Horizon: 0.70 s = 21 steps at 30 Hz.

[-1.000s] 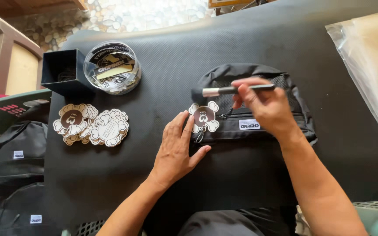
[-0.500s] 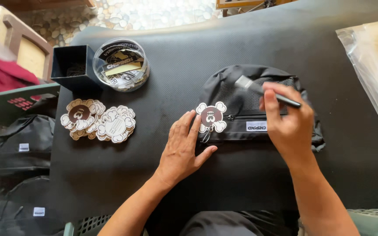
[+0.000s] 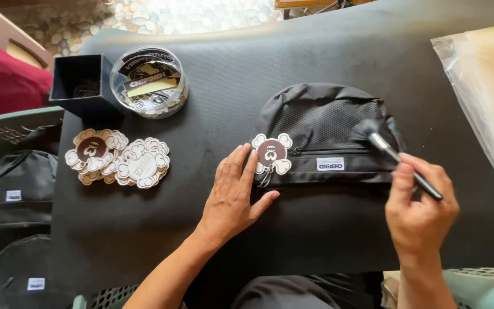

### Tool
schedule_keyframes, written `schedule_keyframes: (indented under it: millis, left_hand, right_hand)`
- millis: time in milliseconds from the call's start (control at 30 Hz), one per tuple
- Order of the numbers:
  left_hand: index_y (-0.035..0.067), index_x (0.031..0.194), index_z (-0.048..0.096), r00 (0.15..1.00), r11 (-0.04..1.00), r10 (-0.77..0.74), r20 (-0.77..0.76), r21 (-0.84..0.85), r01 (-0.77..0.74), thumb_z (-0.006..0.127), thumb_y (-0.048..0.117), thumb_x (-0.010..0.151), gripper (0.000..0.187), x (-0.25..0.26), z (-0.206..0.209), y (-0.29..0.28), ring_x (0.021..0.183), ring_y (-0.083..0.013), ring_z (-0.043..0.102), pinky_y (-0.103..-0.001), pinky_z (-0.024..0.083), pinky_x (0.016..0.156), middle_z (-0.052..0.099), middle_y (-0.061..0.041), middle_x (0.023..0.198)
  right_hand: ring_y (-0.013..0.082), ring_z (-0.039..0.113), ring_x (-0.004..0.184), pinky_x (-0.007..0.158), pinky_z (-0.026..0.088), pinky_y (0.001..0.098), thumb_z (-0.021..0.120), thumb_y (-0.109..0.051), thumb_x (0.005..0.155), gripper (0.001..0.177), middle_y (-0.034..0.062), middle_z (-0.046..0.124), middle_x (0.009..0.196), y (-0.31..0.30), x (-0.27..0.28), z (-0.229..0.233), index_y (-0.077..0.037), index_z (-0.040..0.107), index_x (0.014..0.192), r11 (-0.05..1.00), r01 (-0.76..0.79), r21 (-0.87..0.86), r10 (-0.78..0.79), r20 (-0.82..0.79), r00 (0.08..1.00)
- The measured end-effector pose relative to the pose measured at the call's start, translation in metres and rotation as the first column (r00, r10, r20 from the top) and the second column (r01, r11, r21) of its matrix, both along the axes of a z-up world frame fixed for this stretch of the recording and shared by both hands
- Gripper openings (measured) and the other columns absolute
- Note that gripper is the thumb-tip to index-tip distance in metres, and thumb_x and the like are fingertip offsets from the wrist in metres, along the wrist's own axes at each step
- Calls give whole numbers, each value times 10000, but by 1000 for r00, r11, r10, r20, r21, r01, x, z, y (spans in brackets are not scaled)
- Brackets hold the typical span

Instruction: The person attaches a bear-shaped keychain to a black bag, then uses a brush to clean the bag's surface. They place the bag into a clear plastic bag, seal it, and place a sticker on the package.

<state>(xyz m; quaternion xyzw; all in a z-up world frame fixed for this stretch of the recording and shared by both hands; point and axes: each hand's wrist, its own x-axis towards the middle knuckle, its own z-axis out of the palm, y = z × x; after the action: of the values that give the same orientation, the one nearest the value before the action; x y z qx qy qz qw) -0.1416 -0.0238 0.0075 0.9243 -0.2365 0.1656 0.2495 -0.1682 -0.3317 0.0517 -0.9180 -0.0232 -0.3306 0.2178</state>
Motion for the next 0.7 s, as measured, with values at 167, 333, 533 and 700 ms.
schedule_keyframes:
  millis: [167, 333, 533, 700]
  left_hand:
    - [-4, 1538, 363, 1000, 1000, -2, 4, 20, 2, 730, 485, 946, 850, 0, -2, -1, 1459, -388, 412, -503, 340, 1219, 389, -233, 1569]
    - [2, 1533, 376, 1000, 999, 14, 23, 39, -15, 734, 484, 940, 844, 1, -3, -2, 1432, -391, 434, -496, 351, 1212, 389, -224, 1571]
    - [-25, 1509, 391, 999, 999, 29, 18, 39, -29, 728, 492, 924, 851, 0, -7, -4, 1399, -400, 454, -502, 352, 1199, 404, -236, 1551]
    - [-44, 1573, 265, 999, 999, 20, 35, 35, -21, 733, 490, 931, 957, -1, -12, -4, 1414, -414, 449, -513, 351, 1209, 386, -249, 1576]
  right_hand:
    - [192, 663, 736, 795, 522, 303, 579, -131, 1135, 179, 132, 715, 1003, -8, -21, 8, 3, 697, 1133, 902, -11, 432, 107, -198, 974]
    - [397, 645, 958, 989, 520, 502, 583, 56, 1270, 164, 236, 713, 1000, -45, -21, 3, 156, 711, 1286, 996, 83, -13, -81, 115, 990]
    - [447, 688, 992, 923, 495, 523, 610, -45, 1271, 181, 232, 761, 1177, -54, -3, 0, 57, 760, 1269, 965, 130, -230, -94, 163, 982]
    - [234, 712, 994, 947, 518, 339, 604, -125, 1098, 246, 149, 726, 1112, 16, 27, 36, -25, 664, 1315, 880, -276, 387, 301, -6, 953]
